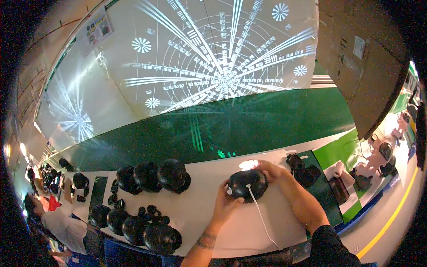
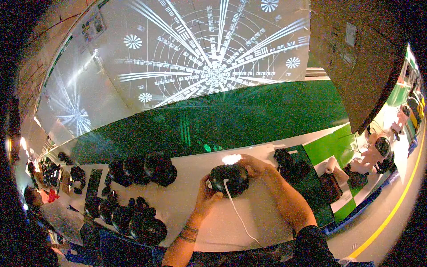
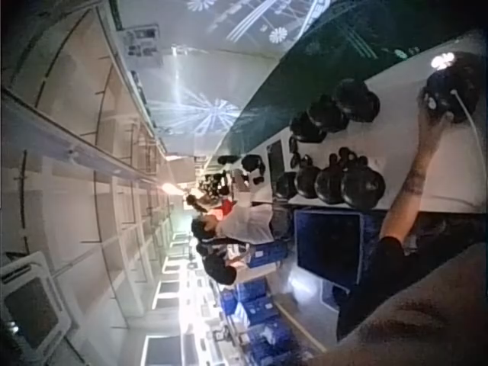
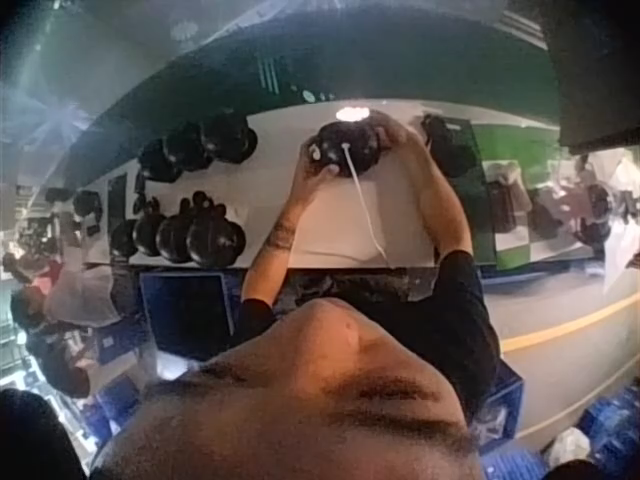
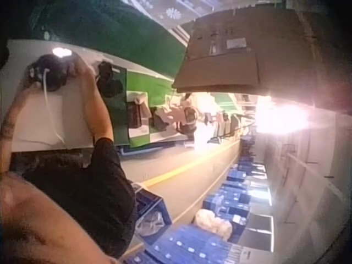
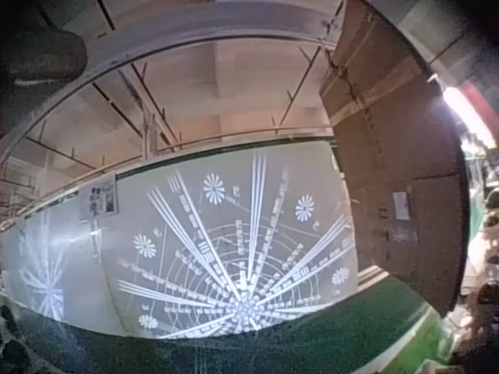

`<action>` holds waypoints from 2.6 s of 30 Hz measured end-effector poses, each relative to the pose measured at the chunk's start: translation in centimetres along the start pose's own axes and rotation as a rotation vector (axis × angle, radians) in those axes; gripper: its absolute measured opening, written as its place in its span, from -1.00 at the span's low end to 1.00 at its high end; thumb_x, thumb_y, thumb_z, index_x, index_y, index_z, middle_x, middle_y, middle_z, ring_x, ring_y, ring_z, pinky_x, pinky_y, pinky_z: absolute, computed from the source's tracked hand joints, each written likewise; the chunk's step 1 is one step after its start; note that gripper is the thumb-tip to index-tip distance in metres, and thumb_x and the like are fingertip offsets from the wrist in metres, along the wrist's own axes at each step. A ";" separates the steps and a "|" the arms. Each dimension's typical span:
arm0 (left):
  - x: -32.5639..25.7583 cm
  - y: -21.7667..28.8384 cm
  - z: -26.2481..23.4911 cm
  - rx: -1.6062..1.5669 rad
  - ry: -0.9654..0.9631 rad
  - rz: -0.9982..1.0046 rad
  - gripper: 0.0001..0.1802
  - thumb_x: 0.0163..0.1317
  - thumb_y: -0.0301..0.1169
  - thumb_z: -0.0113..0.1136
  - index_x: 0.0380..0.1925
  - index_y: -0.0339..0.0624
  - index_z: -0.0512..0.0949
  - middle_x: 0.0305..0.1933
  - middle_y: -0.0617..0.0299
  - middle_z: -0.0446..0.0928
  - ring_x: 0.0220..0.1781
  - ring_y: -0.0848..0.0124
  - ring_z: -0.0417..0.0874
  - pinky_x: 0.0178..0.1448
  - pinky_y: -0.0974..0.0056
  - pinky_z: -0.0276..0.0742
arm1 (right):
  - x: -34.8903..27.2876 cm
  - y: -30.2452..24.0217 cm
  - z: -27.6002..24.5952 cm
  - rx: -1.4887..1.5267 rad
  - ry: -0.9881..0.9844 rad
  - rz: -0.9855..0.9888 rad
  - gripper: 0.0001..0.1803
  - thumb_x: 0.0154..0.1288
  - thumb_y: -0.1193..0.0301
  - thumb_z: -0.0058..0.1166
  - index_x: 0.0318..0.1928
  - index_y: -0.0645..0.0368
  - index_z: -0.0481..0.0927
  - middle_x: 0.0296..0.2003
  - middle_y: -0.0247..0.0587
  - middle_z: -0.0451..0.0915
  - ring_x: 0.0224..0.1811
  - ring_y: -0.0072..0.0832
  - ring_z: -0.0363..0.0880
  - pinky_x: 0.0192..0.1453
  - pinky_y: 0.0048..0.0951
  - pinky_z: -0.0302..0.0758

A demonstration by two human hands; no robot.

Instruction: Testing and inspecting portable projectors on a factory assembly line.

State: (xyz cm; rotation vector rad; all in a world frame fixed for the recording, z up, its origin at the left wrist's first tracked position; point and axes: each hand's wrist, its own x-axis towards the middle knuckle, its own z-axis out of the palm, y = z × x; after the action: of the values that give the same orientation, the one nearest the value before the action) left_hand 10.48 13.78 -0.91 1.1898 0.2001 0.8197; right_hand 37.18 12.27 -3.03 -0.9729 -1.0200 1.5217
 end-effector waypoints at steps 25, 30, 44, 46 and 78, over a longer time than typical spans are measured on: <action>-0.4 -1.8 -1.2 -0.071 -0.003 0.012 -0.11 0.09 -0.52 0.34 0.32 -0.19 -0.02 0.24 0.05 0.25 0.24 0.23 0.40 0.26 0.12 0.46 | -4.7 -7.1 10.7 0.107 0.116 -0.131 -0.49 0.31 0.25 -0.02 0.21 0.20 0.41 0.09 -0.19 0.54 0.07 -0.53 0.51 0.17 -0.51 0.42; -0.3 -1.1 -0.6 -0.006 -0.011 -0.006 -0.11 0.08 -0.51 0.35 0.32 -0.20 -0.01 0.26 0.04 0.21 0.25 0.20 0.39 0.23 0.11 0.50 | -0.6 -1.9 1.8 -0.069 0.016 0.047 -0.55 0.25 0.35 0.03 0.14 0.20 0.44 -0.19 -0.29 0.63 -0.31 -0.65 0.58 -0.30 -0.62 0.51; -0.2 -1.1 -0.1 0.061 0.017 0.030 -0.03 0.03 -0.26 0.45 0.30 -0.29 0.02 0.27 0.04 0.22 0.27 0.24 0.36 0.32 0.17 0.37 | -0.6 -1.5 0.8 -0.103 -0.050 0.070 -0.50 0.28 0.32 -0.04 0.22 0.22 0.38 -0.07 -0.28 0.60 -0.30 -0.68 0.56 -0.32 -0.66 0.50; -0.2 -1.2 -0.5 0.082 0.024 0.047 -0.03 0.03 -0.25 0.45 0.30 -0.29 0.03 0.26 0.04 0.23 0.26 0.24 0.36 0.32 0.17 0.37 | -0.3 -1.7 1.3 -0.104 -0.064 0.090 -0.50 0.29 0.33 -0.04 0.22 0.22 0.38 -0.05 -0.27 0.59 -0.25 -0.67 0.57 -0.27 -0.64 0.52; -0.3 -1.6 -0.4 0.030 0.027 0.014 -0.06 0.04 -0.37 0.42 0.30 -0.29 0.00 0.25 0.01 0.22 0.26 0.22 0.39 0.28 0.15 0.42 | -2.2 -3.8 5.3 -0.032 0.108 0.023 -0.53 0.23 0.25 0.02 0.13 0.15 0.44 -0.44 -0.48 0.57 -0.67 -0.82 0.34 -0.68 -0.74 0.17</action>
State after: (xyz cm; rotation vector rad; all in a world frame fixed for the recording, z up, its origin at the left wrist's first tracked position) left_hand 10.77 13.64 -2.59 1.2098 0.2276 0.8477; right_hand 33.67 9.93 2.40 -1.0808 -0.9622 1.4595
